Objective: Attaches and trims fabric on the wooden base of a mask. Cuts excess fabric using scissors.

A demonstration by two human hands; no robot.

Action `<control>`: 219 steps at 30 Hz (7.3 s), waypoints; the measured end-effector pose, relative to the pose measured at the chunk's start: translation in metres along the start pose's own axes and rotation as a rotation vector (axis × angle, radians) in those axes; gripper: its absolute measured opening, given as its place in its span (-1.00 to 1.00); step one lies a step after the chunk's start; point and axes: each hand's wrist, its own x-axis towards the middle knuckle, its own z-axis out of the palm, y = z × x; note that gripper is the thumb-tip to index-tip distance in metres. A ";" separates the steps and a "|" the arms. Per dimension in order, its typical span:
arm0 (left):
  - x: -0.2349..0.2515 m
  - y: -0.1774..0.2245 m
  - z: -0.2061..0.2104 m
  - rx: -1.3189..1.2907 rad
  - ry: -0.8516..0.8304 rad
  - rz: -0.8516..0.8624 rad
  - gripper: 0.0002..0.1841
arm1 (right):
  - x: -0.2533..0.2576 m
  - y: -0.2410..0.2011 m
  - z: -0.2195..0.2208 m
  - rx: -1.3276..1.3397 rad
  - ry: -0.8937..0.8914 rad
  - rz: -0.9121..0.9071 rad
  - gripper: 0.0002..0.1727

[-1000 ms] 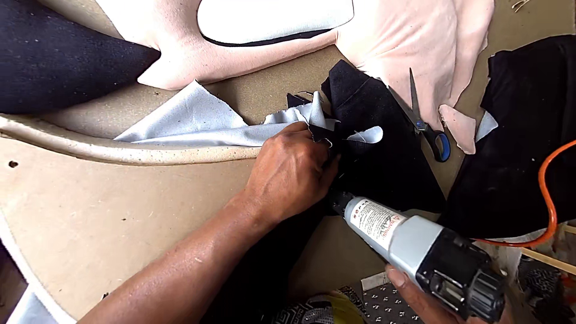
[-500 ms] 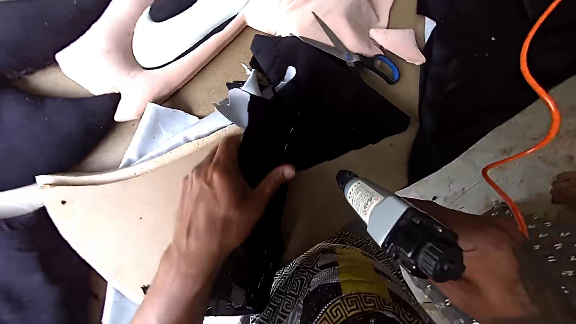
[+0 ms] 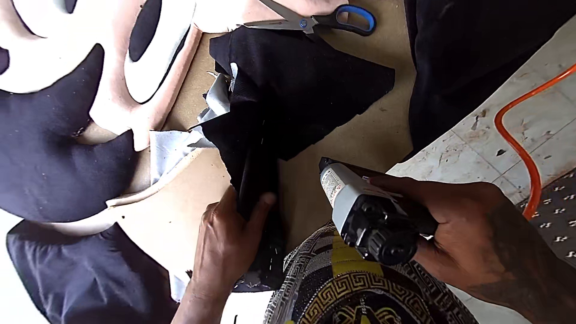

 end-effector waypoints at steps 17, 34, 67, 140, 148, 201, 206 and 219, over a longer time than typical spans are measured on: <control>-0.014 -0.046 0.040 -0.391 0.198 0.323 -0.88 | -0.005 -0.003 0.013 0.008 -0.039 -0.052 -0.50; -0.022 -0.035 0.065 -0.281 0.570 0.238 -0.80 | 0.000 -0.025 0.016 -0.016 -0.206 -0.094 -0.48; -0.016 -0.033 0.058 -0.534 0.630 0.048 -0.91 | 0.065 -0.084 0.040 -0.218 -0.229 -0.147 -0.57; 0.093 0.092 0.053 0.032 0.586 -0.122 -0.81 | 0.329 0.067 -0.111 -0.396 -0.584 -0.584 -0.39; 0.110 0.098 0.038 -0.008 0.558 -0.318 -0.48 | 0.421 0.040 -0.096 -0.561 -0.581 -1.078 -0.35; 0.135 0.026 -0.118 -0.333 0.579 0.298 -0.87 | 0.428 -0.081 0.041 -0.324 -0.798 -1.832 -0.56; 0.143 0.026 -0.141 -0.275 0.567 0.423 -0.90 | 0.395 -0.078 0.047 -0.479 -0.783 -1.712 -0.27; 0.150 0.052 -0.169 -0.312 0.591 0.454 -0.91 | 0.373 -0.091 0.045 -0.546 -0.724 -1.619 -0.42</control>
